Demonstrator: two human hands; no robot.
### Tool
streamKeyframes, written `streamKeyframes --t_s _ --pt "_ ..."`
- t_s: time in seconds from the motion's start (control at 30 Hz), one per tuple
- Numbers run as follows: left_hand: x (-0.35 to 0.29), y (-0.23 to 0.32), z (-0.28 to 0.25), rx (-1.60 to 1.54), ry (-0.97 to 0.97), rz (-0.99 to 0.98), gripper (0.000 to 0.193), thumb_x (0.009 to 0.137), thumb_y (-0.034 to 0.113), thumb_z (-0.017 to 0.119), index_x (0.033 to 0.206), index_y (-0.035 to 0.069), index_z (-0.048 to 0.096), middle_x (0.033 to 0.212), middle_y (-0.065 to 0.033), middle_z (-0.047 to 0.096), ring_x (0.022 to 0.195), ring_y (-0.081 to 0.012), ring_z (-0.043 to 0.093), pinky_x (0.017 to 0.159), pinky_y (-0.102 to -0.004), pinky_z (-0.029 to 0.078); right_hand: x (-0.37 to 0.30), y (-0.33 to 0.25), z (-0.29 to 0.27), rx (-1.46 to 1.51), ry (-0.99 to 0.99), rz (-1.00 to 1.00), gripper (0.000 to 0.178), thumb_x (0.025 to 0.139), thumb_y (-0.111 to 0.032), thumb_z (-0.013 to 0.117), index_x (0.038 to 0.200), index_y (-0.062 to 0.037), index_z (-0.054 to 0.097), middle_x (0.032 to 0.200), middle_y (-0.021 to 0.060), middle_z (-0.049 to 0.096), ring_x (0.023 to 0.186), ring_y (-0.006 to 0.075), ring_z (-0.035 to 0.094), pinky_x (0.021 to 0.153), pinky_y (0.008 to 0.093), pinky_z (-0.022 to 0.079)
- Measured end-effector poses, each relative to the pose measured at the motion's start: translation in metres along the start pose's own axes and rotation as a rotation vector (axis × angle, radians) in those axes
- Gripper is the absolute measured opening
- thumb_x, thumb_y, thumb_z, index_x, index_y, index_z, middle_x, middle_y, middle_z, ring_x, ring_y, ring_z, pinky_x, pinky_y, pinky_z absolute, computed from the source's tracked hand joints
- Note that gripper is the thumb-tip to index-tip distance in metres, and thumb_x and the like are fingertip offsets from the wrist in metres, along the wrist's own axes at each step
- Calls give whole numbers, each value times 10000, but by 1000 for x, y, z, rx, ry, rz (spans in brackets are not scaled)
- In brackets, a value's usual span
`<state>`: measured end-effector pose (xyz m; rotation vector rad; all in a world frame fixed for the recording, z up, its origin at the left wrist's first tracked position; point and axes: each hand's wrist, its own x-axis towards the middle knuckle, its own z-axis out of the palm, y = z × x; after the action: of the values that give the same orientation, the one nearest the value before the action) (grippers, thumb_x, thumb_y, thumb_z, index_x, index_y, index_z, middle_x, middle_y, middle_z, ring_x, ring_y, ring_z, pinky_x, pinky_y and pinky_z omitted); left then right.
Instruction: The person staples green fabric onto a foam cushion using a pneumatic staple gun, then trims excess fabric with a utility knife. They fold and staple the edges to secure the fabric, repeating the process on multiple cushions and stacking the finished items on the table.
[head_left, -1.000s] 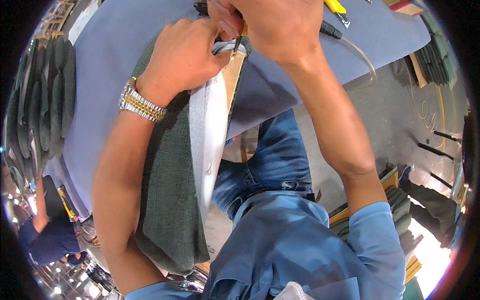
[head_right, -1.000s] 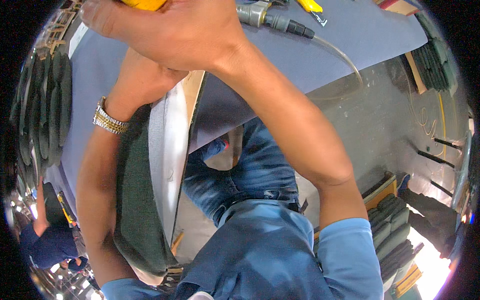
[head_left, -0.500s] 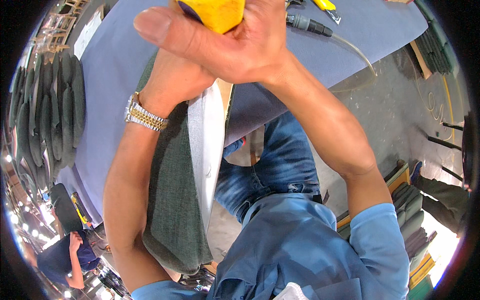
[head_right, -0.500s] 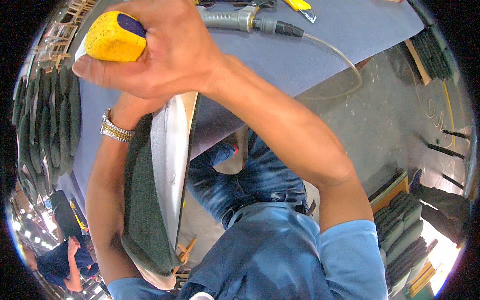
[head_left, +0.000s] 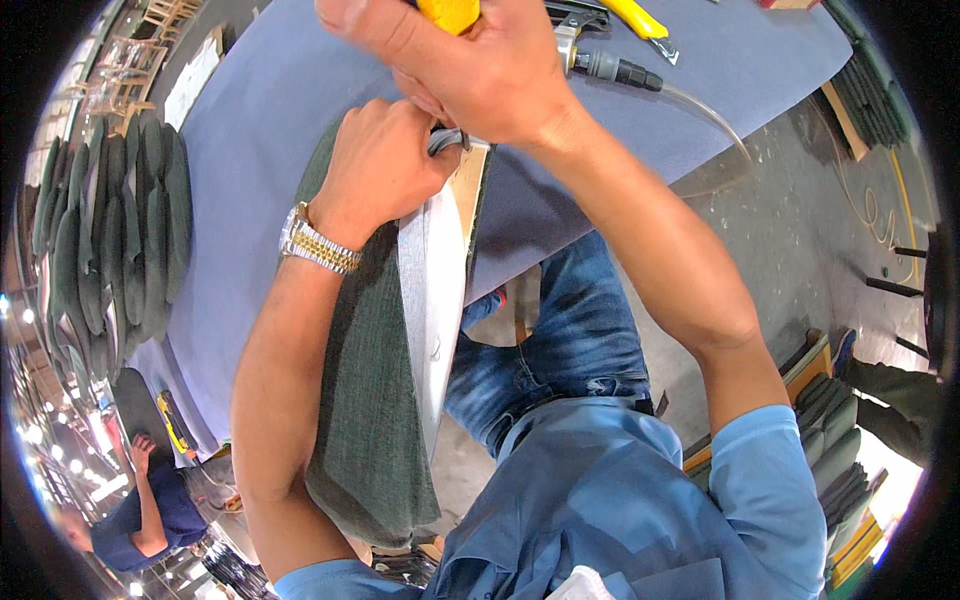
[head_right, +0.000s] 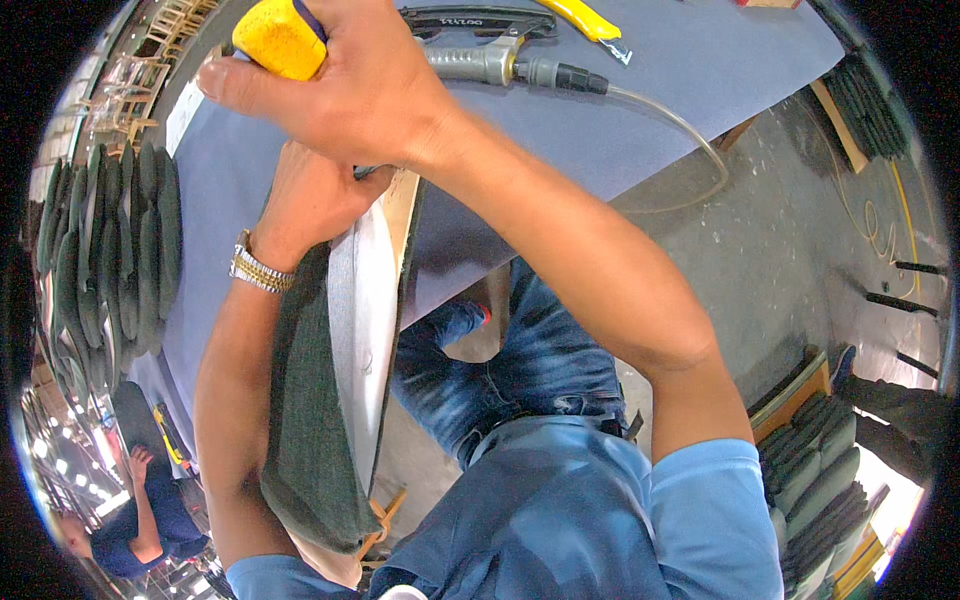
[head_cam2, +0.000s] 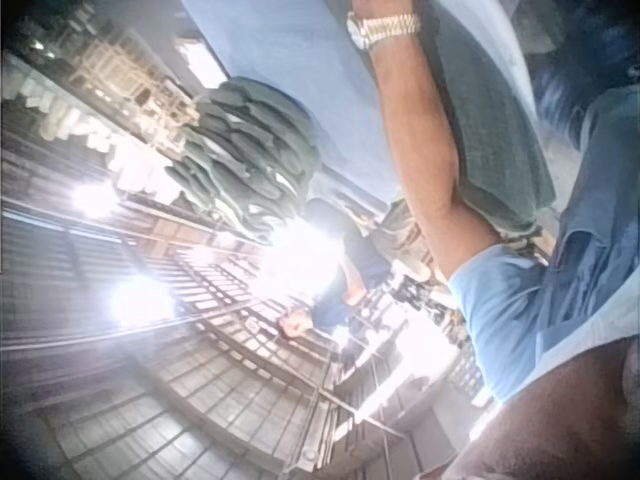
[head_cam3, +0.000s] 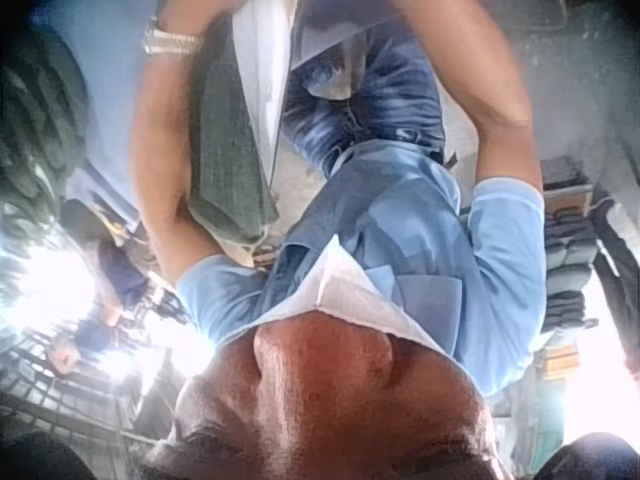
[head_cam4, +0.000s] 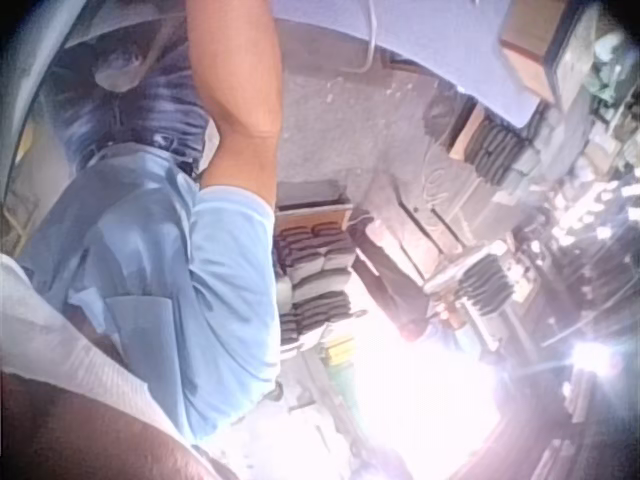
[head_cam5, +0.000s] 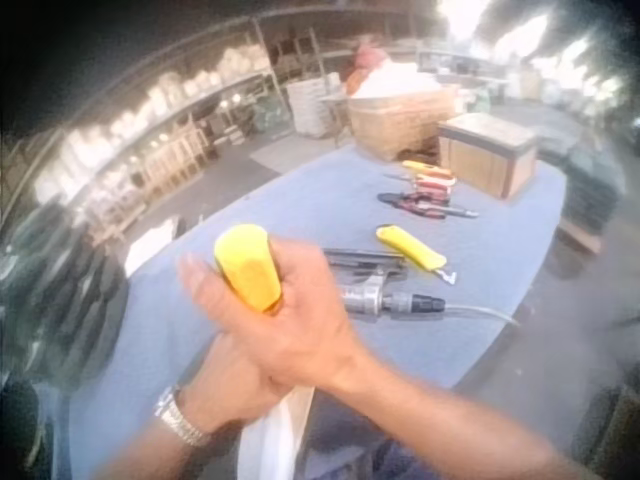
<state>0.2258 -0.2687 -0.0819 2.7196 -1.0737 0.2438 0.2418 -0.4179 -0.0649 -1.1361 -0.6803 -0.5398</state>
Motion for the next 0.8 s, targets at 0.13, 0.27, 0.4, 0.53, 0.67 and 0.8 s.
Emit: streamKeyframes --t_s 0.13,0.27,0.4,0.53,0.67,0.8 --pt "-2 -5 3 -30 82 56 319 830 253 756 1087 69 712 907 -177 735 875 -396 705 768 -499 554 -9 -7 4 -191 29 -45 311 850 -320 833 936 -39 730 730 80 675 664 206 669 642 332 536" --pt "5 -2 4 -249 114 86 388 848 221 764 1176 50 648 1079 -172 717 975 -376 695 810 -479 543 -19 -9 2 -264 44 -193 367 790 -382 885 843 -58 722 674 79 649 582 193 635 566 314 496" --pt "8 2 0 -403 96 38 369 860 211 760 1167 44 642 1082 -160 711 967 -367 691 805 -469 537 -25 -10 6 -246 117 -227 370 774 -380 897 830 -63 714 686 78 656 580 211 634 562 308 494" --pt "2 -1 3 -245 178 126 313 833 232 765 1081 54 695 939 -168 728 865 -389 701 757 -494 544 -16 -3 6 -188 109 -200 380 784 -398 891 831 -63 716 685 85 654 587 213 633 575 320 500" --pt "-1 -4 5 -33 63 9 262 802 284 760 962 76 748 753 -169 711 744 -413 690 706 -527 542 -6 -5 0 -30 61 -136 281 888 -254 807 809 -37 647 670 26 586 611 111 530 559 282 435" --pt "-2 -4 4 -15 62 8 274 801 315 757 924 70 754 728 -173 707 731 -409 689 690 -521 541 -4 -10 1 46 28 -96 265 932 -176 772 793 -26 604 660 2 541 620 63 480 547 258 400"
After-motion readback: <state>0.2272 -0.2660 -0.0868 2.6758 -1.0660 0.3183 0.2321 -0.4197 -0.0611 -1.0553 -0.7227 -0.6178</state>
